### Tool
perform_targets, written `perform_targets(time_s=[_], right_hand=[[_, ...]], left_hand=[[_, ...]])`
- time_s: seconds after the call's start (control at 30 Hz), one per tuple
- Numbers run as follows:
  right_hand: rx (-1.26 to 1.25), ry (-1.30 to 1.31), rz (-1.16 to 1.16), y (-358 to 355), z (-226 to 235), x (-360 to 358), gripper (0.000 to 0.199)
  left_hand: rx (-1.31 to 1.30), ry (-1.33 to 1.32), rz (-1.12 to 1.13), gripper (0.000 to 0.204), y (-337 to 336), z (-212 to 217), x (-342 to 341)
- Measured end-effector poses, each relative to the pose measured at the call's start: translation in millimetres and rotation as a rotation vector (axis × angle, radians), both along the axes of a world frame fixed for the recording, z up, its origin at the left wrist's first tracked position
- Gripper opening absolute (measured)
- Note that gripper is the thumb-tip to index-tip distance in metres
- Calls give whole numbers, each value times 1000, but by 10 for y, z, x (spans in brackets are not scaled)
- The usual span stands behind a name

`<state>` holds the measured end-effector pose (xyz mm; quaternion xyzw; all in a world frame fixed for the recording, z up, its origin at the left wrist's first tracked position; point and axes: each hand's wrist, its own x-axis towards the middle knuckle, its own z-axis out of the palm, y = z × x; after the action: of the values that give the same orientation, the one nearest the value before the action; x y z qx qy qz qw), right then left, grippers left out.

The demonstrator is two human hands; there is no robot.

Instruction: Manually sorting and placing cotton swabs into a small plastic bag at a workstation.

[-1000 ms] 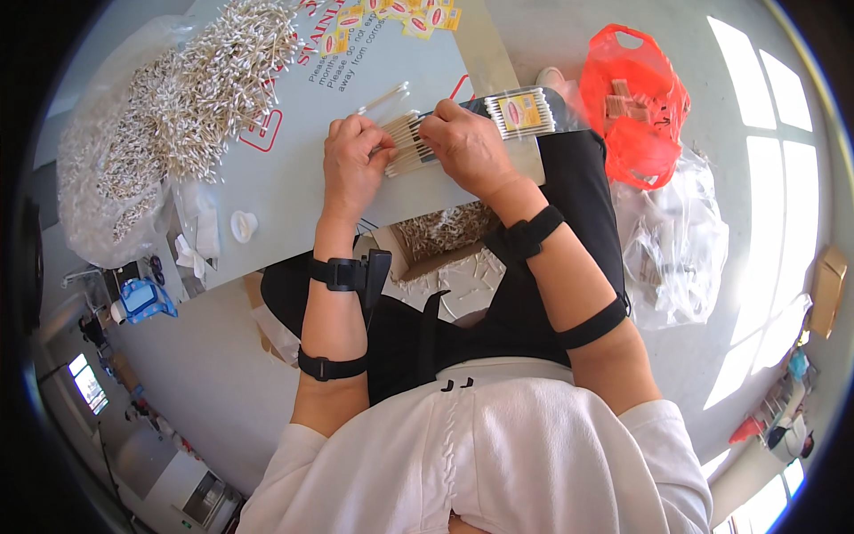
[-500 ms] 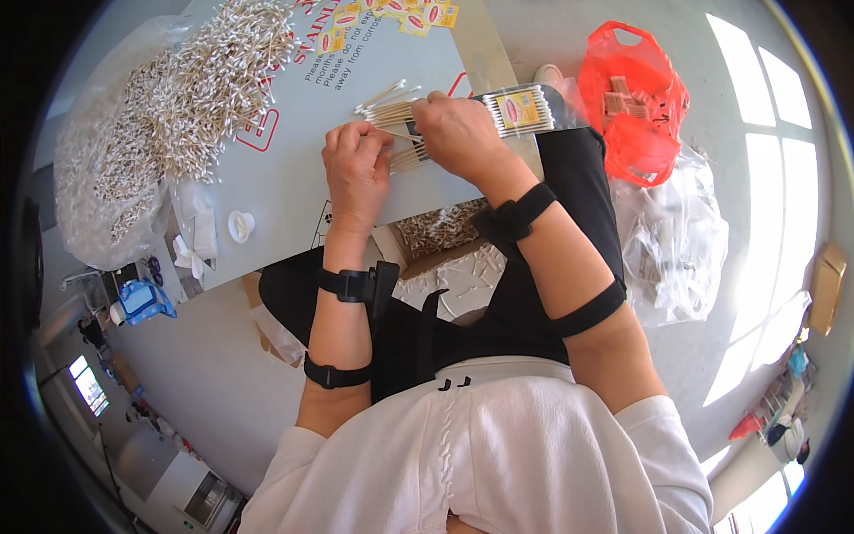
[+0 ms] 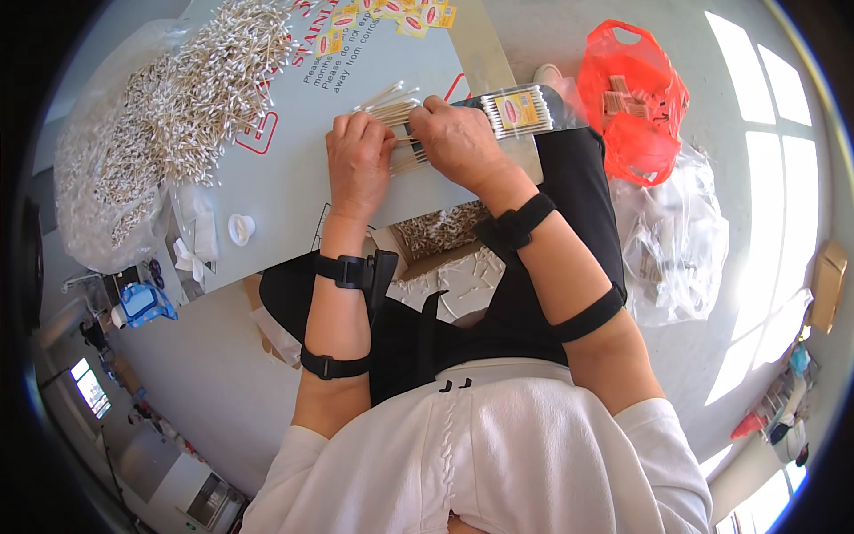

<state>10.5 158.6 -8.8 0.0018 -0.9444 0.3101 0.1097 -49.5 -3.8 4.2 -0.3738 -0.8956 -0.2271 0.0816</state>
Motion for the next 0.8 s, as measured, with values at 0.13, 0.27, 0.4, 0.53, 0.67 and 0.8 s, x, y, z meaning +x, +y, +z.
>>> perform_targets(time_s=[0.13,0.27,0.4,0.53,0.67,0.8], right_hand=[[-28,-1,16,33,9,-13,8],[-58,14,15,71,-21,-21,7],[-63,8,10,49,4,-23,8],[-73,-2,8,36,31,-22,8],[-347,181,-183,31,-7,22,7],[-616,185,-374,-31,6,94,5]], left_hand=[[-18,-15,-17,18,-4,12,-11],[11,-15,-16,18,4,43,-7],[-22,5,-8,17,-21,13,-16],[-56,-27,10,17,-29,5,-14],[90,36,65,26,29,56,-39],[-2,15,138,35,24,-5,-147]])
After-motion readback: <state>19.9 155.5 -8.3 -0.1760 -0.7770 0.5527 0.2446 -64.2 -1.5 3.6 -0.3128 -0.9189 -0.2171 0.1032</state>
